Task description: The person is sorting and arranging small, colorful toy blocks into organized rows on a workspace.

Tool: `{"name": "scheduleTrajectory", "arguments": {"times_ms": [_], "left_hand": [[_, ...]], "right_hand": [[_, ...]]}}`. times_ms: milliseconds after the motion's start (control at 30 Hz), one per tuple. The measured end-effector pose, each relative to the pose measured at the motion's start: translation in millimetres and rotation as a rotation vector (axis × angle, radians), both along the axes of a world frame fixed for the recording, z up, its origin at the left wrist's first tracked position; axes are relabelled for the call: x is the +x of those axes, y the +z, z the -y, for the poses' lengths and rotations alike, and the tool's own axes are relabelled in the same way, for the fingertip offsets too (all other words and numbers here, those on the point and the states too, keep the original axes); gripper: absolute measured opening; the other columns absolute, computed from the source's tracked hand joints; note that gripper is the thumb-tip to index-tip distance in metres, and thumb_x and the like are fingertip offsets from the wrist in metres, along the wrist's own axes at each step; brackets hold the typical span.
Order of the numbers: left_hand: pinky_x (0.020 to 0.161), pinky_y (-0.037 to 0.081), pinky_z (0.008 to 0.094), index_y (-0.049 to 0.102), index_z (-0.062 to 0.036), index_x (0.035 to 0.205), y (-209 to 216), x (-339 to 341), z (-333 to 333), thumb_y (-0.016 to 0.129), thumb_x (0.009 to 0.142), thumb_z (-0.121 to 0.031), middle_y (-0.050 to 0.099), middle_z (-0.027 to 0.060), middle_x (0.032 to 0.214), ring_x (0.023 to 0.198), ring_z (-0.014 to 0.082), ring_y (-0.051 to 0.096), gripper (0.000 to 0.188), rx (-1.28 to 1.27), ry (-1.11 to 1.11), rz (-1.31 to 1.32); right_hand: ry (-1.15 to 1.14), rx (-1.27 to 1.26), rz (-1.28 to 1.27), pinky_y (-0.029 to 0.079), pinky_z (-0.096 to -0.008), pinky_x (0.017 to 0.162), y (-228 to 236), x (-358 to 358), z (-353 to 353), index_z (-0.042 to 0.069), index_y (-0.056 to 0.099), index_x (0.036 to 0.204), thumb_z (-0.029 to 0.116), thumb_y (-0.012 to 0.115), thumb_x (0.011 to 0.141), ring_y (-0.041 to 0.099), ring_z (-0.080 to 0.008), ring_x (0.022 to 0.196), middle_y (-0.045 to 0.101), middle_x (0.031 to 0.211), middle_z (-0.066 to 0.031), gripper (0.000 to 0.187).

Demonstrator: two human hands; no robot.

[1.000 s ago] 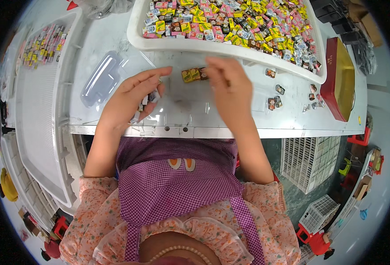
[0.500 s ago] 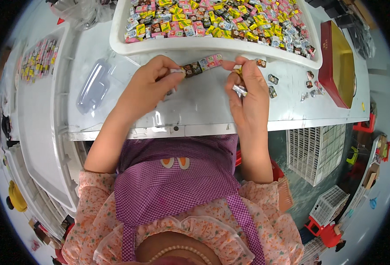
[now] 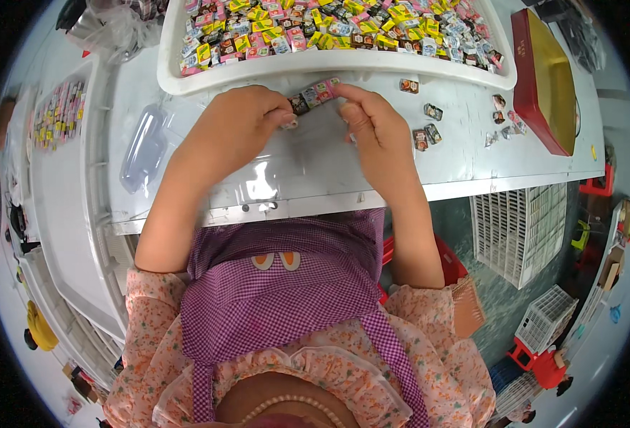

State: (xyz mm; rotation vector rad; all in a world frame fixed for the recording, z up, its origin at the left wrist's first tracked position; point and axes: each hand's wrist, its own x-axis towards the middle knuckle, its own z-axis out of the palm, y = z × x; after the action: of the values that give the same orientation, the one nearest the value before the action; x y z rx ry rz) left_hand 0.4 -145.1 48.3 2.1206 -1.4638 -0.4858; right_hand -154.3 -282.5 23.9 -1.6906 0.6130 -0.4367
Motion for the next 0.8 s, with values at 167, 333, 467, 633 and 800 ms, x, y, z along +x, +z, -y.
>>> {"name": "scheduleTrajectory", "arguments": {"times_ms": [167, 333, 467, 633, 800], "left_hand": [[0.073, 0.047, 0.0421, 0.067, -0.0069, 0.086, 3.5, -6.1, 1.7, 0.055, 0.087, -0.017, 0.061, 0.0127, 0.084, 0.082, 0.0331, 0.059, 0.016, 0.086, 0.0, 0.09], [0.069, 0.049, 0.0412, 0.068, -0.0081, 0.084, -5.4, -5.8, 3.4, 0.058, 0.085, -0.018, 0.06, 0.0122, 0.083, 0.079, 0.0311, 0.062, 0.014, 0.025, -0.021, 0.123], [0.068, 0.05, 0.0393, 0.068, -0.009, 0.084, -7.9, -8.6, -0.9, 0.059, 0.083, -0.016, 0.06, 0.0104, 0.083, 0.079, 0.029, 0.063, 0.012, -0.028, 0.001, 0.133], [0.068, 0.051, 0.0371, 0.069, -0.012, 0.086, -5.1, -9.2, -9.5, 0.06, 0.081, -0.016, 0.059, 0.008, 0.085, 0.079, 0.0275, 0.063, 0.011, 0.044, -0.039, 0.171], [0.067, 0.051, 0.0368, 0.068, -0.013, 0.092, -8.4, -7.0, -16.9, 0.061, 0.081, -0.015, 0.058, 0.0067, 0.087, 0.078, 0.0268, 0.063, 0.013, 0.019, -0.088, 0.238]], "right_hand": [[0.049, -0.09, -0.201, 0.045, -0.0216, 0.068, 7.0, 5.4, -1.8, 0.001, 0.062, 0.112, 0.008, 0.058, 0.09, 0.055, -0.0081, 0.074, 0.062, 0.086, -0.0037, 0.023], [0.1, -0.403, 0.016, 0.047, -0.026, 0.07, -2.9, 14.5, -3.4, 0.001, 0.062, 0.105, 0.001, 0.058, 0.088, 0.058, -0.0144, 0.076, 0.064, 0.085, -0.008, 0.017], [0.088, -0.325, -0.073, 0.047, -0.0263, 0.07, 1.2, 16.7, -5.4, 0.0, 0.063, 0.102, -0.001, 0.058, 0.087, 0.059, -0.0151, 0.077, 0.063, 0.093, -0.01, 0.016], [0.104, -0.431, -0.041, 0.048, -0.0266, 0.07, -5.2, 21.3, -6.0, 0.0, 0.064, 0.101, -0.003, 0.058, 0.086, 0.061, -0.0136, 0.077, 0.065, 0.087, -0.0099, 0.016], [0.042, -0.273, -0.068, 0.05, -0.0248, 0.07, 1.7, 22.5, -18.3, -0.003, 0.063, 0.097, -0.002, 0.059, 0.086, 0.063, -0.0125, 0.077, 0.067, 0.086, -0.0087, 0.012]]}}
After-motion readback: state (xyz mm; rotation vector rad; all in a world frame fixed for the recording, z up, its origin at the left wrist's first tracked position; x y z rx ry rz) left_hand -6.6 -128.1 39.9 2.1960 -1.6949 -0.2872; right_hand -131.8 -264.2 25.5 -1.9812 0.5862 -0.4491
